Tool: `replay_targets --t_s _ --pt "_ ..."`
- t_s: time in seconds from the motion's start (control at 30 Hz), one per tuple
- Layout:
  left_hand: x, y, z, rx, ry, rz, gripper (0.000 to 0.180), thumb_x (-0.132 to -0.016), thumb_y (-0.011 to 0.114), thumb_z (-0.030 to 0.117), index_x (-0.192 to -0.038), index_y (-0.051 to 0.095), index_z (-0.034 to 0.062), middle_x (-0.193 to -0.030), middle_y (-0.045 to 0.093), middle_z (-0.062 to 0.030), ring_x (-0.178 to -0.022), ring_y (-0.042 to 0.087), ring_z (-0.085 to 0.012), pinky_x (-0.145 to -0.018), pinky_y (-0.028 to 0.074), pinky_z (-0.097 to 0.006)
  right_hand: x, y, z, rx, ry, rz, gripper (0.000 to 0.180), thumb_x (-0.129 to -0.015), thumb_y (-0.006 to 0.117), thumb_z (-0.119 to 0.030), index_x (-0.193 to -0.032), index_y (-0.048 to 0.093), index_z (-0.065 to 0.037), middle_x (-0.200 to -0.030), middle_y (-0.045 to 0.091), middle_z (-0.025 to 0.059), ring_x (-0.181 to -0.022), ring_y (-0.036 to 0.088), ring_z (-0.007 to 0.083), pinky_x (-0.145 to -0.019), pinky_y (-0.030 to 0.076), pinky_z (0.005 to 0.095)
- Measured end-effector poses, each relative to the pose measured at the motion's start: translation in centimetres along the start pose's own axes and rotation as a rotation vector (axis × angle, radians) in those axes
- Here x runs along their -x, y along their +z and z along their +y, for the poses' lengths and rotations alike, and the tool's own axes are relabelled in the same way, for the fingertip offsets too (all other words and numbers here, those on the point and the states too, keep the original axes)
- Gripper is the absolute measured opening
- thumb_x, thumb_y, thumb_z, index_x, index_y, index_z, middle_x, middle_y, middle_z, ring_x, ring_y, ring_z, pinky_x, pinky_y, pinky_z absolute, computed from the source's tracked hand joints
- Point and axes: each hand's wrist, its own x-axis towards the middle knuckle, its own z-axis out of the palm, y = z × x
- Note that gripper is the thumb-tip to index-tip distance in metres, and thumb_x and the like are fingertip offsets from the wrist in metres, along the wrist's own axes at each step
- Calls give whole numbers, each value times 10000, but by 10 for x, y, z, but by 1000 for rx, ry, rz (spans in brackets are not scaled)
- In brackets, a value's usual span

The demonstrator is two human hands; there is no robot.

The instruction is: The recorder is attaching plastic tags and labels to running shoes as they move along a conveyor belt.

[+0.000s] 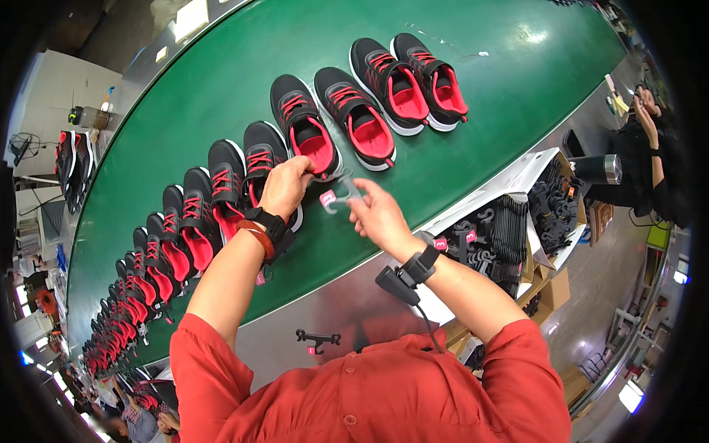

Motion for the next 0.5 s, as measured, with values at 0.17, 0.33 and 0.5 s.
replay_targets --t_s 0.17,0.33,0.5 --pt "1 0 4 -2 6 -19 156 -764 660 1 -911 611 9 -892 651 -155 -874 645 -347 -747 510 -401 -2 9 3 -12 6 -31 454 -945 550 -144 -1370 442 -25 -718 585 16 -565 543 77 -505 469 232" --pt "5 2 2 4 28 -6 142 -773 647 8 -907 601 16 -895 640 -148 -866 636 -357 -743 504 -416 1 19 14 -98 -41 75 456 -952 543 -141 -1381 438 -30 -718 585 21 -570 545 76 -507 473 232" --pt "6 3 0 6 29 -4 147 -770 642 1 -911 600 18 -897 637 -144 -863 635 -356 -742 504 -415 0 19 21 -124 5 38 460 -954 539 -136 -1393 434 -46 -717 584 21 -571 546 76 -507 474 230"
